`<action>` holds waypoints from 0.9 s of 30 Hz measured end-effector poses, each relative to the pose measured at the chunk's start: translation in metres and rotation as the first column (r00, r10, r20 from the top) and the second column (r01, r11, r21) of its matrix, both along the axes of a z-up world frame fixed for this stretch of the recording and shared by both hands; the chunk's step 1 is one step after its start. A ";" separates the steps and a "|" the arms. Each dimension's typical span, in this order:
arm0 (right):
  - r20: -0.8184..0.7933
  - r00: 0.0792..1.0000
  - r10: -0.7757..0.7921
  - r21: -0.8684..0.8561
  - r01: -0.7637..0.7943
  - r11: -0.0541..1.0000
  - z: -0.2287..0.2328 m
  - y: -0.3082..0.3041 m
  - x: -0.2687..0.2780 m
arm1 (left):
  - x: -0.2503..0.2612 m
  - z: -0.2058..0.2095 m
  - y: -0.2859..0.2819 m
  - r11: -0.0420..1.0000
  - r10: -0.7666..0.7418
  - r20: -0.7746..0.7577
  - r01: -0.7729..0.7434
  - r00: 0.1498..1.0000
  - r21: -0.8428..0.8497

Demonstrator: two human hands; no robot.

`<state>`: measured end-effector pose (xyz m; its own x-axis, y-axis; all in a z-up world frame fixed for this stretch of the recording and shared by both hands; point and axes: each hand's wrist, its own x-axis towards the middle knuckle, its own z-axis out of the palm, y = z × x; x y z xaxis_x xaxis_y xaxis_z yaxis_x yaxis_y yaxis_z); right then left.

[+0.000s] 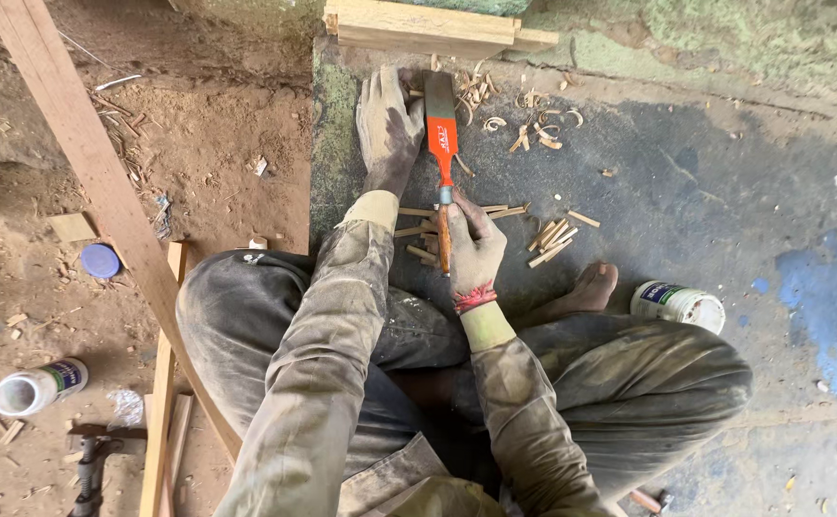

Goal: The person sits on the floor and uses a chisel to carve small wooden dowels. They repeatedly position the chisel on the dowels and strike it to shave off wood, creating small shavings that accumulate on the floor.

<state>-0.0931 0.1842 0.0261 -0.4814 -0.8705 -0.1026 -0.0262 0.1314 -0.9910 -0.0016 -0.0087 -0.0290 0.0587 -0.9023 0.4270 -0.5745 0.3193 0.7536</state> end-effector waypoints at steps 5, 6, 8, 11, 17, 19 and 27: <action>-0.092 0.996 0.016 -0.101 -0.025 0.995 -0.001 -0.005 -0.002 | 0.004 0.014 -0.002 0.988 0.015 0.101 -0.031 0.995 0.151; -0.105 0.994 0.015 -0.096 -0.026 0.995 -0.005 -0.012 -0.003 | 0.001 0.016 -0.009 0.994 0.029 0.062 -0.035 0.998 0.100; 0.034 0.999 0.009 -0.040 -0.008 0.999 -0.013 -0.010 -0.002 | 0.000 0.009 0.004 0.998 0.024 0.004 -0.025 1.000 0.055; -0.071 0.997 0.016 -0.082 -0.022 0.996 -0.006 -0.002 -0.008 | 0.002 0.010 0.000 0.997 -0.013 -0.016 0.014 1.000 0.081; 0.138 0.990 0.031 0.040 -0.037 0.999 0.011 -0.012 -0.016 | 0.003 -0.003 0.002 1.000 0.012 0.063 -0.011 0.998 -0.003; 0.338 0.940 0.034 0.026 -0.045 0.999 0.028 -0.012 -0.025 | 0.002 0.007 0.002 1.000 -0.001 0.062 0.003 0.998 -0.020; 0.433 0.893 -0.121 0.033 0.119 0.992 0.056 0.061 -0.058 | 0.006 0.039 0.014 0.998 -0.033 -0.076 0.037 0.997 0.053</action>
